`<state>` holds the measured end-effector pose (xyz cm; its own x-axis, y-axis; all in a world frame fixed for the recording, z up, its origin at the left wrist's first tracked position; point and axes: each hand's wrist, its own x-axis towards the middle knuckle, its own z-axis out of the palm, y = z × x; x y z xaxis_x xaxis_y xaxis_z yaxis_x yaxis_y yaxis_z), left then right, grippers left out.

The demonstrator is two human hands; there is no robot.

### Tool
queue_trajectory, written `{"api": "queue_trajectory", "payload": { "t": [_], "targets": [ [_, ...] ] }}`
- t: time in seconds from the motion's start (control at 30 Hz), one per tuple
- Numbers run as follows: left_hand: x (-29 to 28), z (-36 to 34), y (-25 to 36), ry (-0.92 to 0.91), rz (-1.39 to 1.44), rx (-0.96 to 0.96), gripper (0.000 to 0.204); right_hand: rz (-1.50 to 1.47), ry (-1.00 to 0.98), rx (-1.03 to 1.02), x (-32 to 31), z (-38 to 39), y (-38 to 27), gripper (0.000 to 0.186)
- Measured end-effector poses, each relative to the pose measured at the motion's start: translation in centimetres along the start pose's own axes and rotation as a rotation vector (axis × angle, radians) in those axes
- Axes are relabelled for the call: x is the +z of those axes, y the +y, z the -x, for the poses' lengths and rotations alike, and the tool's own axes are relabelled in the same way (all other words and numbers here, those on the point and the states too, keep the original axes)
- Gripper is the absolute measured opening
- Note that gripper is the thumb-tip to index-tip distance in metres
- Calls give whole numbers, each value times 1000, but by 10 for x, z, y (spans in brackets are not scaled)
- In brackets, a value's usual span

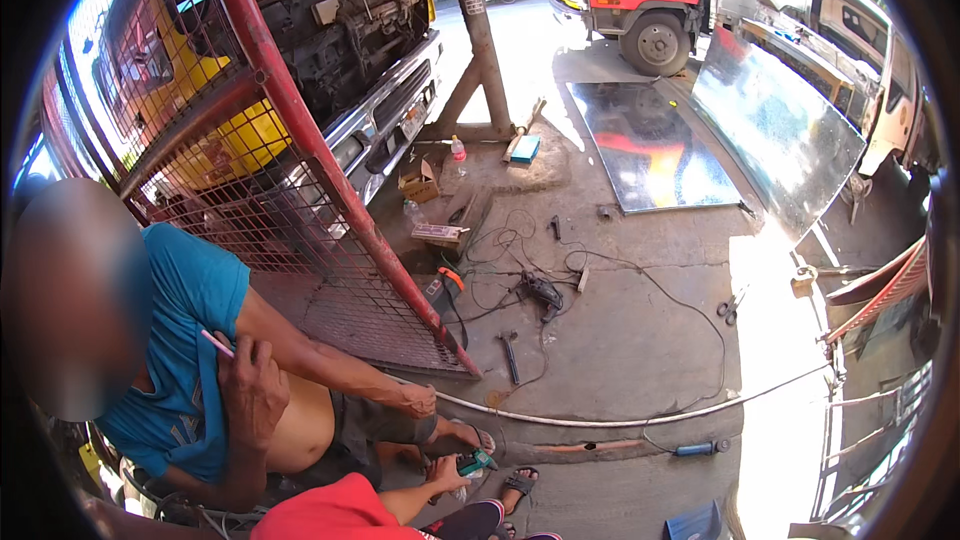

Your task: The person cuts a large metal sheet on the floor using shears, then lifts and moves the cut piece. They later use a power drill to make holes in the sheet.

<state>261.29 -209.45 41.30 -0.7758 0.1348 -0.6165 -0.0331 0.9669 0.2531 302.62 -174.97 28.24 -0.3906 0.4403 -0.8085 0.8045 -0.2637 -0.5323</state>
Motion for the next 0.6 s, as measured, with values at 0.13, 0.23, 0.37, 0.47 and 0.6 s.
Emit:
{"api": "queue_trajectory", "payload": {
  "t": [0.13,0.23,0.37,0.47,0.6],
  "targets": [
    [-8,-14,7,48,47,-76,91,-2,8,120,-44,-3,-18,47],
    [-19,-14,29,71,77,-155,93,8,-26,141,-73,-26,-8,51],
    [-30,7,80,159,108,-277,92,107,-133,93,-133,-76,-8,58],
    [-33,29,126,292,202,-275,85,177,-192,66,-187,-142,-84,53],
    [-24,69,180,326,364,-424,78,435,-323,-99,-243,-240,-276,50]
  ]
}}
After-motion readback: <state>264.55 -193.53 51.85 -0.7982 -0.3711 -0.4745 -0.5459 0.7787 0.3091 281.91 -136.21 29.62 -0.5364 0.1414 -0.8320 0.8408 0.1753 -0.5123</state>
